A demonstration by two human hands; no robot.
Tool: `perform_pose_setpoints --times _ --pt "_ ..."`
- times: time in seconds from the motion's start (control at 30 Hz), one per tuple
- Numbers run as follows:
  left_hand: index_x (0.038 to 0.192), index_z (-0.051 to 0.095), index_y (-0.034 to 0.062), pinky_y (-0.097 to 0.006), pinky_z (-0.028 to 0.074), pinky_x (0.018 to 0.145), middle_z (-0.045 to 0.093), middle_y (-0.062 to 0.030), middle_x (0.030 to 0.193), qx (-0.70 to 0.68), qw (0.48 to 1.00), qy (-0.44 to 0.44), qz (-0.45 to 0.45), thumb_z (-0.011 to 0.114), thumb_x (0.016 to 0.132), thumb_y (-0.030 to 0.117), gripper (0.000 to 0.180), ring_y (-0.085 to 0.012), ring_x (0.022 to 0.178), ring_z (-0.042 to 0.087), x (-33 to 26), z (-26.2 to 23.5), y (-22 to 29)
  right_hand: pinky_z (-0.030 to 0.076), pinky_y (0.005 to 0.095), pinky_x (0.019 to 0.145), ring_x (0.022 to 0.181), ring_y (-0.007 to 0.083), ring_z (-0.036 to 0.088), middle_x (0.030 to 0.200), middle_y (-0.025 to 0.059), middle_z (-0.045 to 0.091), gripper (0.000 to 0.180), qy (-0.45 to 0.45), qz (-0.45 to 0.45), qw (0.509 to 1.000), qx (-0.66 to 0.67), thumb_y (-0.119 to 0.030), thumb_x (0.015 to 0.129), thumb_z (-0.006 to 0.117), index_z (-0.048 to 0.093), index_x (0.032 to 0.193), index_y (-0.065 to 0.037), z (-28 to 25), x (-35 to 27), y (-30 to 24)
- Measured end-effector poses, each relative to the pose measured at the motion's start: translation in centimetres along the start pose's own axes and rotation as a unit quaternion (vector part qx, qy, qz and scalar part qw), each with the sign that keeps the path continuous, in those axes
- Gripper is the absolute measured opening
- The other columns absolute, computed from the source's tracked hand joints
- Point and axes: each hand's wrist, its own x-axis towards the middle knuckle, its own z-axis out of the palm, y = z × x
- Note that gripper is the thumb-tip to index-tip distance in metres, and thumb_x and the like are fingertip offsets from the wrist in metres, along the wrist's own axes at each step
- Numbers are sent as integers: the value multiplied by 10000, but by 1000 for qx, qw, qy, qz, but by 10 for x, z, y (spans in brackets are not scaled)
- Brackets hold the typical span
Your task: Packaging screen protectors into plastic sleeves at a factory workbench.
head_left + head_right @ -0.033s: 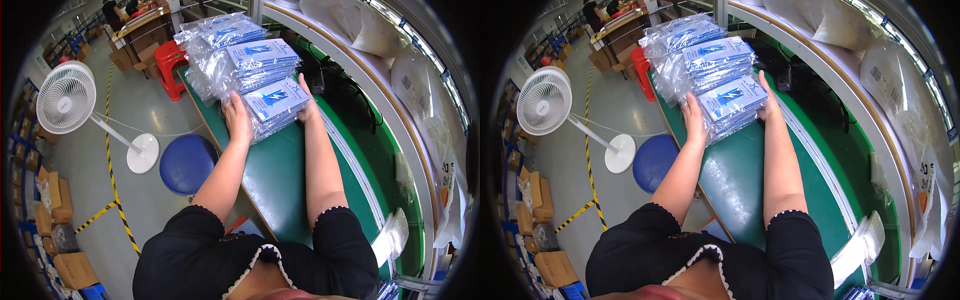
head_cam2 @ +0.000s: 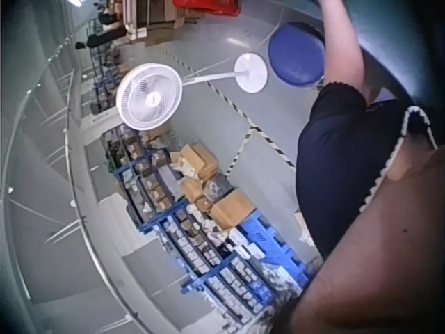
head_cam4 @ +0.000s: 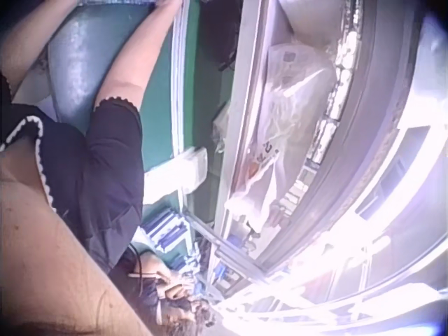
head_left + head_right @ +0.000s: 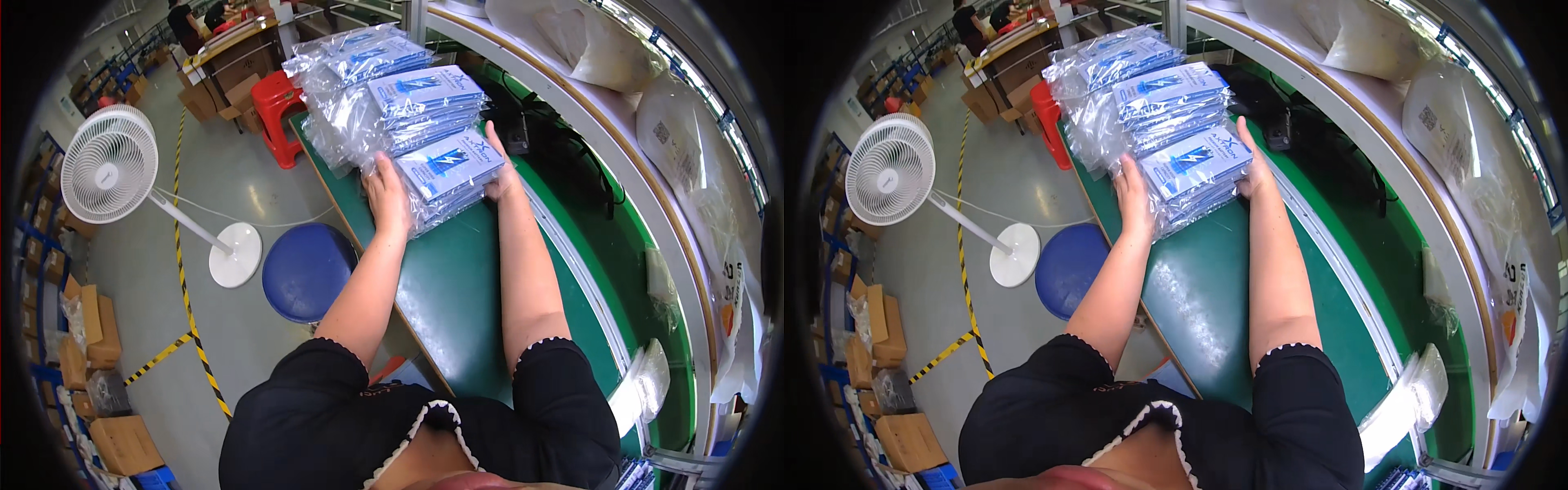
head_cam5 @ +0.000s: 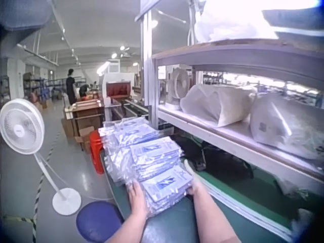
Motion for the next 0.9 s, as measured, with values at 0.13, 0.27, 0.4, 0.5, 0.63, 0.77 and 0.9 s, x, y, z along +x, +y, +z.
perform_pose_setpoints --times 0.13,0.27,0.4,0.5,0.63,0.77,0.9 --pt "1334 363 -138 -391 292 1070 345 -287 1397 -80 996 -3 -45 352 962 564 795 -373 1289 375 2 2 -2 515 385 829 885 217 662 976 83 706 639 3 39 999 -26 -662 852 516 676 1018 -67 8 -4 -6" --pt "1377 314 -121 -372 316 1064 312 -267 1428 -122 991 -25 -43 349 963 567 804 -344 1294 380 13 3 -23 525 351 810 839 207 671 945 83 711 589 7 25 1000 -17 -624 849 561 685 993 -66 9 -6 -7" --pt "1389 308 -111 -370 307 1072 298 -262 1442 -111 992 -39 -34 340 963 572 805 -341 1315 359 12 1 -29 535 352 783 816 207 675 925 83 713 563 14 18 1000 6 -600 854 573 691 963 -61 8 -8 -6" --pt "1397 308 -98 -373 306 1072 298 -256 1443 -115 992 -42 -36 341 962 575 801 -337 1317 354 12 0 -31 540 346 768 800 205 677 916 85 713 567 18 18 1000 4 -599 851 577 690 958 -54 12 -11 -6" --pt "1399 323 -83 -372 303 1072 300 -241 1445 -180 981 -46 -49 347 961 574 790 -334 1308 361 5 3 -23 544 339 760 793 202 678 903 85 712 568 9 13 1000 10 -594 849 582 685 963 -47 2 -5 -1" --pt "1398 325 -81 -371 320 1061 296 -226 1453 -158 986 -33 -51 355 959 576 791 -327 1299 373 8 3 -18 539 332 780 839 197 673 952 81 704 546 -2 1 1000 7 -571 853 593 670 1017 -55 4 -6 -1" --pt "1418 298 -42 -382 344 1044 327 -192 1440 -182 980 -47 -57 353 972 554 747 -302 1277 405 10 -3 -28 525 336 824 903 190 664 1001 80 697 550 -7 -5 1000 17 -562 831 628 662 1067 -67 4 -9 4"
